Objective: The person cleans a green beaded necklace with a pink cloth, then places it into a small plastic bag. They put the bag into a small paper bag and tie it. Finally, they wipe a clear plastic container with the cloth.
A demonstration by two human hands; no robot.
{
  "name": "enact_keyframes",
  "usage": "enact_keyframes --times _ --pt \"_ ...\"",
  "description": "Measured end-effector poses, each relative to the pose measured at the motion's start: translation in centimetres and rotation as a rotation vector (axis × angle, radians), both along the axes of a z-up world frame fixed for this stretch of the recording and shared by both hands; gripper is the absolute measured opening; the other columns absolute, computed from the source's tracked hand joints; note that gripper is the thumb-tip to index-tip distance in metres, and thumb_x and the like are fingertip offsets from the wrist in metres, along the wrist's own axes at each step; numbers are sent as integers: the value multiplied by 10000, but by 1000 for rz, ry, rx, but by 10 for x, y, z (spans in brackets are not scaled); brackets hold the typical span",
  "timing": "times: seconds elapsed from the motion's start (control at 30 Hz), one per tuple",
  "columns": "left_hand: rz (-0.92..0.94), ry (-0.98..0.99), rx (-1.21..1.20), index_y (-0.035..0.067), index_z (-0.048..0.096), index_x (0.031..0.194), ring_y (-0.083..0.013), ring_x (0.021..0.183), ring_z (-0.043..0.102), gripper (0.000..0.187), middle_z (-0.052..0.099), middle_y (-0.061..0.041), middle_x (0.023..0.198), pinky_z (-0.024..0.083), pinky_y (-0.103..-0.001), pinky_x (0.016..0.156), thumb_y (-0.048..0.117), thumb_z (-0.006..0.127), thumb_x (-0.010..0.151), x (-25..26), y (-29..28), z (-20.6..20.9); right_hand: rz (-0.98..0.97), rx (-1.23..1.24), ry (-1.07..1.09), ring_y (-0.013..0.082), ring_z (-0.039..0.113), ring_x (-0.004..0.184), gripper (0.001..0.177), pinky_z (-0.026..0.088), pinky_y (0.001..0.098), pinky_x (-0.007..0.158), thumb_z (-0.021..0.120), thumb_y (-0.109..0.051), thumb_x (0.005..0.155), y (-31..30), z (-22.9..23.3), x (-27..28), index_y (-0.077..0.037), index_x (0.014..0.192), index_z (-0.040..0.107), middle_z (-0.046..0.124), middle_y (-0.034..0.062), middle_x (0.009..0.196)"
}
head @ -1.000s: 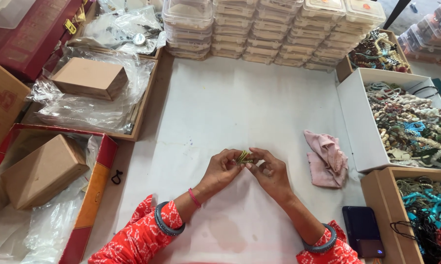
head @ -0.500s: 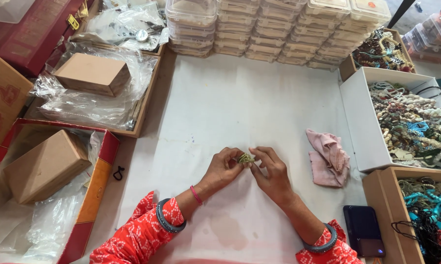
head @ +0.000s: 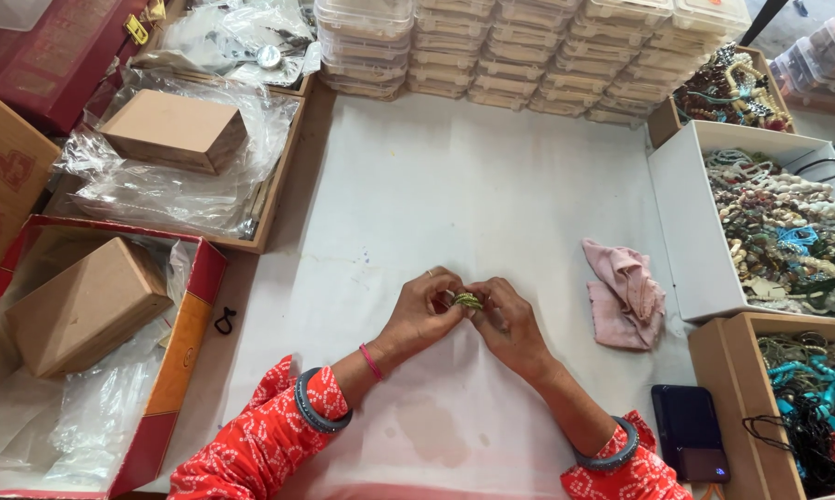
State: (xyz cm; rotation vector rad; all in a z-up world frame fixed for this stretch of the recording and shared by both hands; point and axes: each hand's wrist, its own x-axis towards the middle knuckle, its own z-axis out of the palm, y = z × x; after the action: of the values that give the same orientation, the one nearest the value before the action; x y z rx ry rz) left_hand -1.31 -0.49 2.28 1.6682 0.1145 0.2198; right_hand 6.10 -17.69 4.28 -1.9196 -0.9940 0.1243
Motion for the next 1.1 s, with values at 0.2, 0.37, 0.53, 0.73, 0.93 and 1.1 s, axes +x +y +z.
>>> enact_keyframes --times 0.2,0.37,0.53,0.73,0.93,1.1 --pt "-6 21 1 -20 681 941 -73 679 693 150 726 -53 752 545 -243 594 128 681 913 2 -4 -6 -66 -19 161 108 602 776 119 475 238 641 660 14 945 -9 -27 9 -10 1059 638 647 42 966" --pt "-45 94 -211 -44 657 968 -112 722 743 165 721 -86 851 621 -255 628 117 666 935 2 -8 -8 -35 122 440 51 635 854 170 495 201 672 631 -3 971 -14 -34 15 -2 1141 633 698 12 977" --pt "-25 89 -213 -28 629 1091 -129 710 752 211 725 -71 917 617 -259 610 92 649 919 1 -8 2 -99 78 483 46 661 856 200 524 200 712 649 -29 959 -18 -28 28 19 1151 677 730 19 969" --pt "25 39 -4 -1 642 1142 -123 664 669 229 651 -94 964 572 -276 617 94 635 934 -2 -8 3 -313 -250 225 108 669 774 225 555 251 709 722 -95 914 -24 -8 40 -15 1123 740 757 62 914" --pt "1 -3 118 21 669 1108 -135 642 608 202 633 -100 939 512 -309 624 109 648 928 -1 -8 -1 -264 -251 -4 142 710 816 267 573 274 693 759 -137 900 -36 -9 55 -34 1144 729 714 88 1022" --pt "-16 -42 156 21 664 1098 -156 640 598 195 630 -99 997 500 -320 623 120 649 931 -1 -8 -7 -304 -242 38 160 695 858 267 549 327 685 783 -178 885 -29 16 48 -90 1136 755 707 59 1093"
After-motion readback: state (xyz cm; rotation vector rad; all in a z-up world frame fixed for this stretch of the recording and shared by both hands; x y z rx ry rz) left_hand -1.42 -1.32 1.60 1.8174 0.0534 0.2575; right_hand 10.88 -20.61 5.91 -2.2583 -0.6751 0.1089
